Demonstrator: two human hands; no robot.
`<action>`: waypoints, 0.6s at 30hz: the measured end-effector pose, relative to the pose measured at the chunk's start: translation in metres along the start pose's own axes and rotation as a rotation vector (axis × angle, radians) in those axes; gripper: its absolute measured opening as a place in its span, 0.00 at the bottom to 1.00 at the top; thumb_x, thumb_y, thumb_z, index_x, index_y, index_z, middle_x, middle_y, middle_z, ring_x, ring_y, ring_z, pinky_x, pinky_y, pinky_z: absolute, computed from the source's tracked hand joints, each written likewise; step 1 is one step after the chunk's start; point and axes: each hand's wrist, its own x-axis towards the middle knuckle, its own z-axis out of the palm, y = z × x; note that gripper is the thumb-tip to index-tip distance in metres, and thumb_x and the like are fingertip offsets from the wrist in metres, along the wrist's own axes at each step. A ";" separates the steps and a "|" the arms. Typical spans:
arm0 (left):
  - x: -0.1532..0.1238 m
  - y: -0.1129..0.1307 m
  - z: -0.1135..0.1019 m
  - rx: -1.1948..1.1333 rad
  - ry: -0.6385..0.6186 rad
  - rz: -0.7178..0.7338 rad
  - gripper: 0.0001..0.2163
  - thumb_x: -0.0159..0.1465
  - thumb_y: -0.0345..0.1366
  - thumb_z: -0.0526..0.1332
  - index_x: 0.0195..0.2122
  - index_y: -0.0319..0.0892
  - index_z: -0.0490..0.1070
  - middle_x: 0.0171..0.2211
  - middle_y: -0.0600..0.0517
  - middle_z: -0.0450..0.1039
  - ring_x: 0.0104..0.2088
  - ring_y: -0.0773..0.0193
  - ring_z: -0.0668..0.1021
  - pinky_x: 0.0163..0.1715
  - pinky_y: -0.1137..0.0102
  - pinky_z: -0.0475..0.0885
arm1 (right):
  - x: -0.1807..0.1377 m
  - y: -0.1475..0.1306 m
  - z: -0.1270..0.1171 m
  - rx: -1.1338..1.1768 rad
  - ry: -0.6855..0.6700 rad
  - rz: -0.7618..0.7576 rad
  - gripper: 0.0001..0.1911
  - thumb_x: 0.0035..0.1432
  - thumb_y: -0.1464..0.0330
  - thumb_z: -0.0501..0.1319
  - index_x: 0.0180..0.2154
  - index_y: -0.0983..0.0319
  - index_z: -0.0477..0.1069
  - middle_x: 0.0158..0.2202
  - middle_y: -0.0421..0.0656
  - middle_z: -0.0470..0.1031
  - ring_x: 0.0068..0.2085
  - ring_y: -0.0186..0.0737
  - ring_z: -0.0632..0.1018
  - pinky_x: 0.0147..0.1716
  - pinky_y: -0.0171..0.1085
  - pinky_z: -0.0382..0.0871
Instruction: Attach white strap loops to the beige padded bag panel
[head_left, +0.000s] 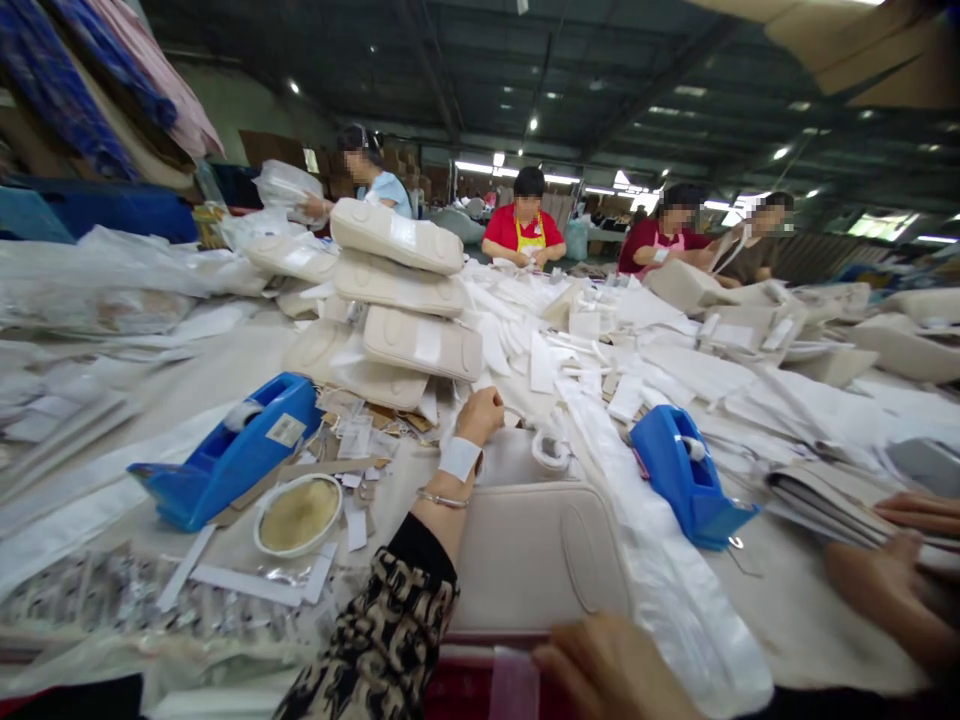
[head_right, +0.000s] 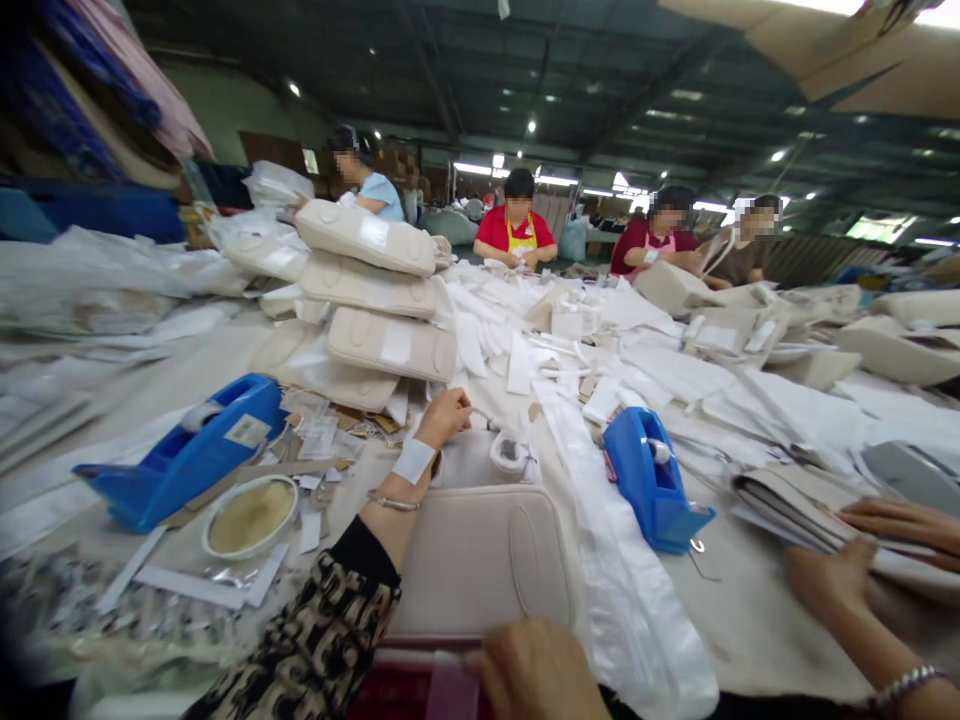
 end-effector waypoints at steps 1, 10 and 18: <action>-0.001 0.000 0.000 -0.004 -0.013 -0.008 0.10 0.69 0.40 0.60 0.43 0.37 0.72 0.41 0.49 0.75 0.40 0.62 0.78 0.42 0.62 0.76 | 0.012 -0.006 -0.026 -0.039 0.060 -0.026 0.18 0.63 0.61 0.54 0.24 0.58 0.72 0.25 0.45 0.77 0.28 0.44 0.77 0.27 0.38 0.56; -0.016 0.007 0.003 0.117 -0.046 -0.055 0.10 0.68 0.39 0.61 0.44 0.37 0.73 0.45 0.47 0.75 0.47 0.58 0.77 0.50 0.56 0.73 | 0.162 -0.024 -0.121 -0.380 0.430 -0.089 0.15 0.66 0.75 0.52 0.40 0.61 0.78 0.42 0.47 0.74 0.47 0.44 0.71 0.45 0.36 0.61; -0.010 0.003 0.014 0.120 -0.059 -0.086 0.11 0.68 0.39 0.60 0.47 0.38 0.72 0.48 0.46 0.74 0.49 0.57 0.76 0.51 0.55 0.73 | 0.188 -0.015 -0.106 -0.483 0.376 -0.035 0.11 0.62 0.73 0.58 0.41 0.63 0.80 0.43 0.51 0.73 0.49 0.52 0.70 0.45 0.43 0.60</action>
